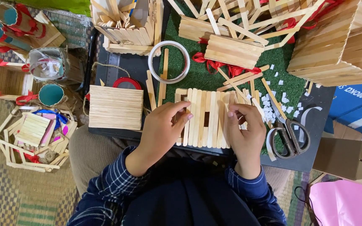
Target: The person is assembling a small wooden box by attaching popsicle sticks to a frame.
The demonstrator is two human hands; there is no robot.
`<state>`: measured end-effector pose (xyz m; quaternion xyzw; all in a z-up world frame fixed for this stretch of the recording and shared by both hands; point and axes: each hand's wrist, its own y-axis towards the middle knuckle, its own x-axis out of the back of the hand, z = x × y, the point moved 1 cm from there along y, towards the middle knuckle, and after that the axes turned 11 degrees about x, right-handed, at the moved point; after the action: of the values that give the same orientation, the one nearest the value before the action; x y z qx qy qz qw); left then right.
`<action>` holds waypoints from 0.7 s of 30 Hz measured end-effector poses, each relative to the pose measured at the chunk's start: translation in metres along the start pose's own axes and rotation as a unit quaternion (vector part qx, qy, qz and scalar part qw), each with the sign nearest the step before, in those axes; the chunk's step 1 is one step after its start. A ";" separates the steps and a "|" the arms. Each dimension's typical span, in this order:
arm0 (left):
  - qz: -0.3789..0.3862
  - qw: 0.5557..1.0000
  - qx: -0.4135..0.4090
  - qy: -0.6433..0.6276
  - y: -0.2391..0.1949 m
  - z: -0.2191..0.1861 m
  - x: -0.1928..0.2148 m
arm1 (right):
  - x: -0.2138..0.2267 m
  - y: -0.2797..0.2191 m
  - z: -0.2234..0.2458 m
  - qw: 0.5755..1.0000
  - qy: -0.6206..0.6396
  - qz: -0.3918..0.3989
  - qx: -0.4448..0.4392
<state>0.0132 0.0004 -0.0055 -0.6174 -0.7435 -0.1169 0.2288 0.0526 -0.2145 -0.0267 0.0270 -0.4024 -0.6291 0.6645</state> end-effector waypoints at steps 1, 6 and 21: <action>0.000 1.000 0.000 0.000 0.001 0.000 0.000 | -0.001 0.001 0.002 1.000 0.000 0.000 0.000; -0.006 1.000 -0.012 0.014 0.003 0.001 -0.002 | -0.003 0.004 0.007 1.000 -0.007 0.001 -0.001; -0.014 0.997 -0.042 0.069 0.000 0.000 -0.001 | 0.000 0.007 0.011 1.000 -0.013 0.009 0.007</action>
<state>0.0130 -0.0001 -0.0059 -0.6062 -0.7291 -0.1940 0.2516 0.0520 -0.2080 -0.0158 0.0197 -0.4155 -0.6204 0.6649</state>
